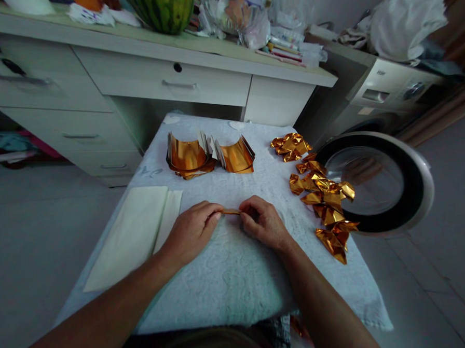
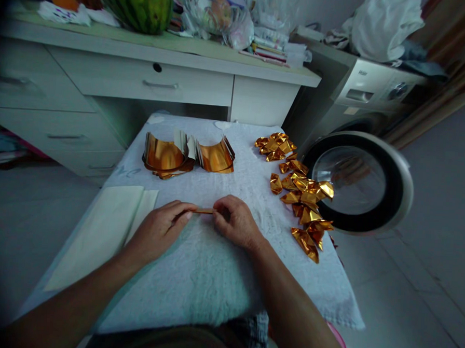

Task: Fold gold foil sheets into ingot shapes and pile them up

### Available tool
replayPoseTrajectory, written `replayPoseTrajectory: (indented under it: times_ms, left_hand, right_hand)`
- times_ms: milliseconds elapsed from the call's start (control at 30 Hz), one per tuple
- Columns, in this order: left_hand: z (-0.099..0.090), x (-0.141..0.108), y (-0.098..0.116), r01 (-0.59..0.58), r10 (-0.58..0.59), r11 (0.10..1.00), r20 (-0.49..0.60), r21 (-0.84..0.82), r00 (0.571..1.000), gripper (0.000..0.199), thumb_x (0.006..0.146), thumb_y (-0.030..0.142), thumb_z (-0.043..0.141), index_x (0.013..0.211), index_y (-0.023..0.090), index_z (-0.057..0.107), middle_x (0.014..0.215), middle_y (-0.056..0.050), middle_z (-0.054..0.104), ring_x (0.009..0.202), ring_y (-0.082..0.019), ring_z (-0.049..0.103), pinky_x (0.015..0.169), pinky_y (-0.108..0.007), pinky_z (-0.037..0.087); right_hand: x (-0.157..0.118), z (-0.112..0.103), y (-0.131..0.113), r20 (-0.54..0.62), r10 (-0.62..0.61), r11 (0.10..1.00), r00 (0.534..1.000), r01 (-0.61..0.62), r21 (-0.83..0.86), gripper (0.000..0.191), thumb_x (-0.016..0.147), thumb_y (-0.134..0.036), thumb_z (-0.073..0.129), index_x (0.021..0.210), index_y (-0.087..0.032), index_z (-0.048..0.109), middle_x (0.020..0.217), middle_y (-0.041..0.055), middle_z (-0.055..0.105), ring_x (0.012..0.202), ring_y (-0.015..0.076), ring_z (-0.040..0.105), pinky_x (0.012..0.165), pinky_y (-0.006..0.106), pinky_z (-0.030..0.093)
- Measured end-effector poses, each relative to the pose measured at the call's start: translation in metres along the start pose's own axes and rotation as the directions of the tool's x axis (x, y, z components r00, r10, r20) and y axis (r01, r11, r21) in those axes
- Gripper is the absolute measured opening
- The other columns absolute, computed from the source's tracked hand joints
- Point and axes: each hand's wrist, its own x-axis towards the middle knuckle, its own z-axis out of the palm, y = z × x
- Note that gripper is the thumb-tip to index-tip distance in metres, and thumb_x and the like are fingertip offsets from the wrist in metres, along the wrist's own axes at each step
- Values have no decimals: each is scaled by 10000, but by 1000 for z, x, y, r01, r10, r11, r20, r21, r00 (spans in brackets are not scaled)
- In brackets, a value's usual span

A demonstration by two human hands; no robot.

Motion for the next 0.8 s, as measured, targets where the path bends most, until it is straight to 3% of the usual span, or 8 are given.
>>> replayPoseTrajectory:
  times_ms: [167, 300, 500, 633, 733, 800]
  left_hand:
    - [-1, 0, 1, 21, -21, 1000, -57, -3, 998, 271, 949, 261, 415, 1044, 193, 660, 977, -51, 697, 920, -199, 655, 823, -341, 500]
    - [-1, 0, 1, 42, -44, 999, -60, -29, 997, 266, 946, 271, 417, 1014, 193, 662, 956, -40, 715, 888, -194, 665, 799, -325, 490]
    - [-3, 0, 4, 107, -108, 994, -23, -31, 994, 250, 948, 305, 405, 909, 202, 629, 760, 0, 668, 730, -179, 639, 671, -297, 448]
    - [-4, 2, 4, 116, -118, 991, -26, -67, 993, 249, 946, 319, 411, 878, 208, 623, 750, 6, 645, 724, -172, 620, 678, -295, 442]
    - [-3, 2, 1, 115, -126, 983, -73, -142, 989, 214, 924, 328, 462, 889, 200, 631, 832, -13, 651, 797, -178, 619, 729, -301, 459]
    - [-3, 2, -1, 167, -184, 953, -44, -254, 982, 199, 907, 342, 493, 932, 197, 626, 804, -6, 644, 752, -170, 616, 685, -289, 467]
  right_hand:
    - [0, 1, 3, -15, 0, 1000, 1000, 0, -19, 97, 846, -215, 537, 904, -190, 610, 809, 16, 618, 763, 158, 580, 710, 281, 452]
    - [-1, 3, 3, 8, 39, 996, 999, -40, 75, 136, 848, -226, 563, 979, -202, 590, 794, 0, 626, 705, 144, 584, 666, 261, 454]
    - [0, 4, 3, 26, 67, 979, 997, -71, 192, 54, 872, -199, 519, 848, -208, 567, 671, -30, 577, 600, 115, 544, 578, 224, 411]
    - [-1, 3, 2, 31, 81, 971, 996, -86, 221, 76, 878, -217, 528, 816, -196, 569, 645, -38, 556, 543, 93, 498, 537, 207, 384]
    - [-2, 4, 1, 46, 124, 942, 991, -132, 307, 104, 891, -264, 535, 815, -198, 560, 608, -42, 527, 503, 89, 463, 489, 198, 359]
    - [-3, 4, 2, 53, 145, 917, 988, -155, 367, 129, 897, -301, 545, 817, -200, 554, 603, -42, 517, 491, 88, 447, 467, 195, 347]
